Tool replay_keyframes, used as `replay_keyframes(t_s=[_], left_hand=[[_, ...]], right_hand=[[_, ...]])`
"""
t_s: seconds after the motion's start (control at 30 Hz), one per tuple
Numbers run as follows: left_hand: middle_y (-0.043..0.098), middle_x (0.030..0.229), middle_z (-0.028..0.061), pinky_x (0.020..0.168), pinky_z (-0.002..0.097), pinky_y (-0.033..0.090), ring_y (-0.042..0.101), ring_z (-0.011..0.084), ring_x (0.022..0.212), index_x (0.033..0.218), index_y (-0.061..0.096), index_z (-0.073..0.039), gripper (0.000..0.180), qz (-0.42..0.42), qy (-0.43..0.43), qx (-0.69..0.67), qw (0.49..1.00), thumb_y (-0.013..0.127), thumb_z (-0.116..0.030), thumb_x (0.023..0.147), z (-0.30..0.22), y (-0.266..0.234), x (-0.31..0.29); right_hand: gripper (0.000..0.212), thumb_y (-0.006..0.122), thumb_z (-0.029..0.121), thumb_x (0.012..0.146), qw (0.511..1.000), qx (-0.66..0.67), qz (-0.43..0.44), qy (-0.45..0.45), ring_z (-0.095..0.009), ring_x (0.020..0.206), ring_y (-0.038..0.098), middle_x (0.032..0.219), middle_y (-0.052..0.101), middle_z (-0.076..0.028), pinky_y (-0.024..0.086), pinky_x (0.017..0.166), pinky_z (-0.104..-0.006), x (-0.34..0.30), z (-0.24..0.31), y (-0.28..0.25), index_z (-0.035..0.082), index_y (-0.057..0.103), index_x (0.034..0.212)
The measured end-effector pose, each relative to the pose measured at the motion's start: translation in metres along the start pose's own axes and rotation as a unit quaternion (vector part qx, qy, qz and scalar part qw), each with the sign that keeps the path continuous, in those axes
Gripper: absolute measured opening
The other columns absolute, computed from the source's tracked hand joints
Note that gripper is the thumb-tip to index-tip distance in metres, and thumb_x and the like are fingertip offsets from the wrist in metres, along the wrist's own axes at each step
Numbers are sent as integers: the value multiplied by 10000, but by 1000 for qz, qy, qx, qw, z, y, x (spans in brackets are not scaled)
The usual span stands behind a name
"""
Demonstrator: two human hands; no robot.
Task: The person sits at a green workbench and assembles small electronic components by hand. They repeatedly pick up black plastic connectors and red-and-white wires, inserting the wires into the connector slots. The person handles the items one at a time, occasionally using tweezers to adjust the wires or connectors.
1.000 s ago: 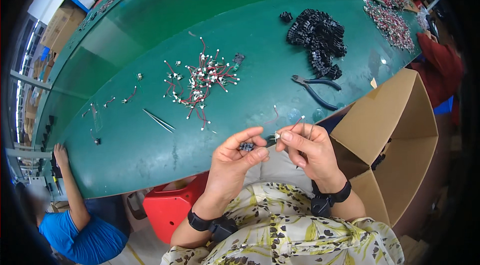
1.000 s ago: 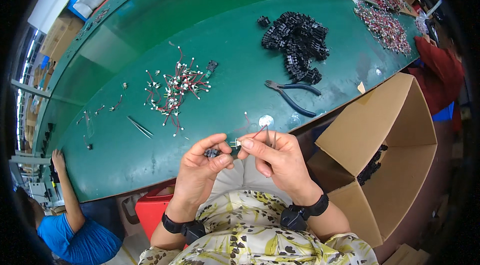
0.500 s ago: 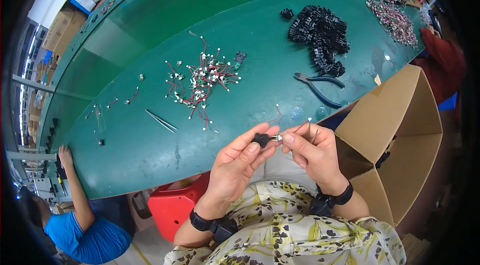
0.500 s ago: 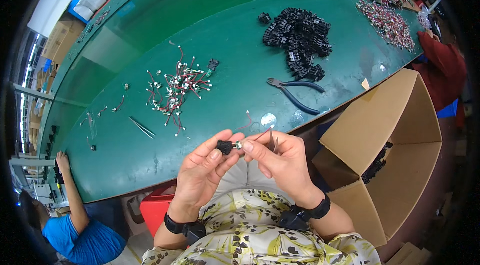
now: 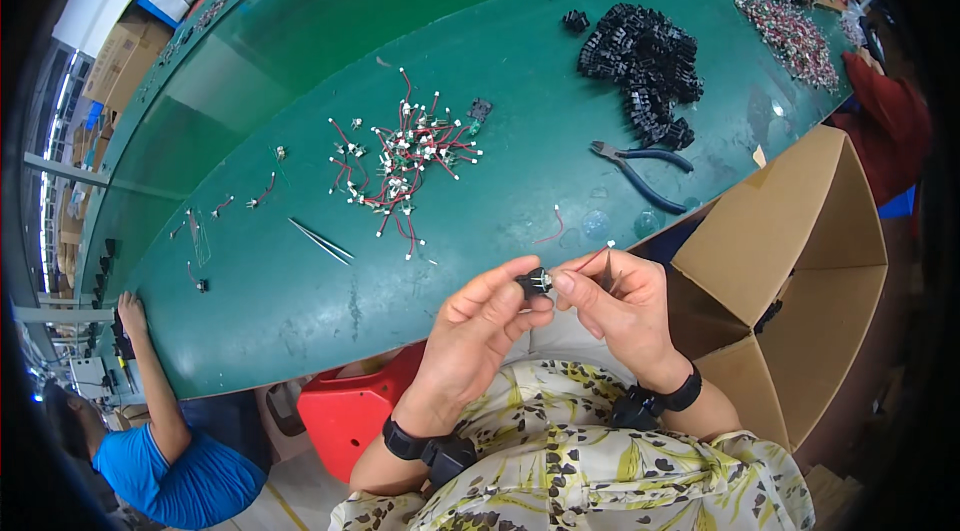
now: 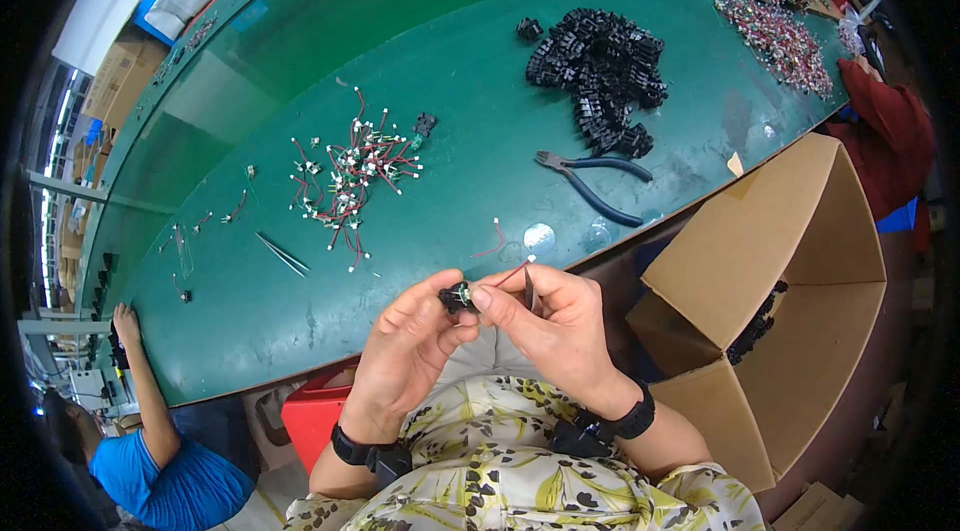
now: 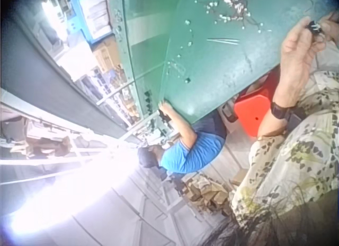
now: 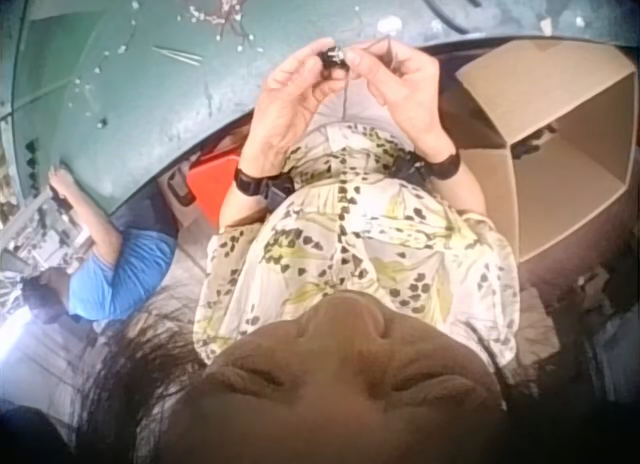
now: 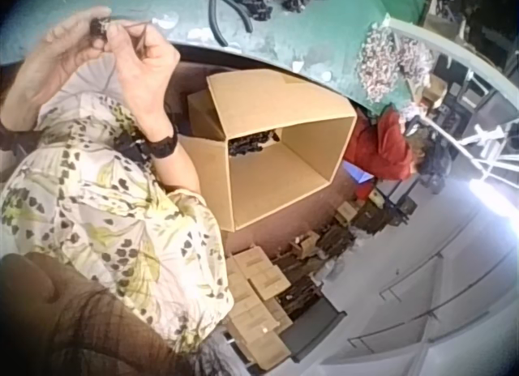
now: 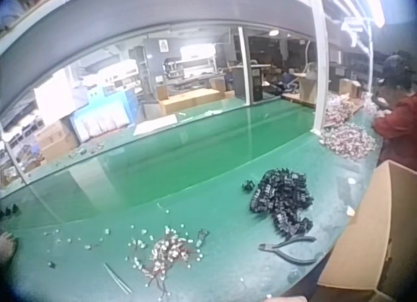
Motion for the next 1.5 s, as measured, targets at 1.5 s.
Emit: replay_keyframes(t_s=[1.5], left_hand=[[559, 1253, 124, 981, 367, 472, 571, 205, 1119, 1238, 520, -52, 350, 75, 134, -32, 988, 587, 29, 904, -7, 15, 12]], right_hand=[[107, 738, 20, 800, 954, -132, -66, -263, -56, 616, 503, 847, 651, -59, 385, 509, -201, -8, 30, 0, 15, 712, 904]])
Point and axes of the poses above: each hand's wrist, its own x-axis towards the middle knuckle, its own y-axis out of the palm, z = x × y, the point moved 8 cm from there along x, towards the middle knuckle
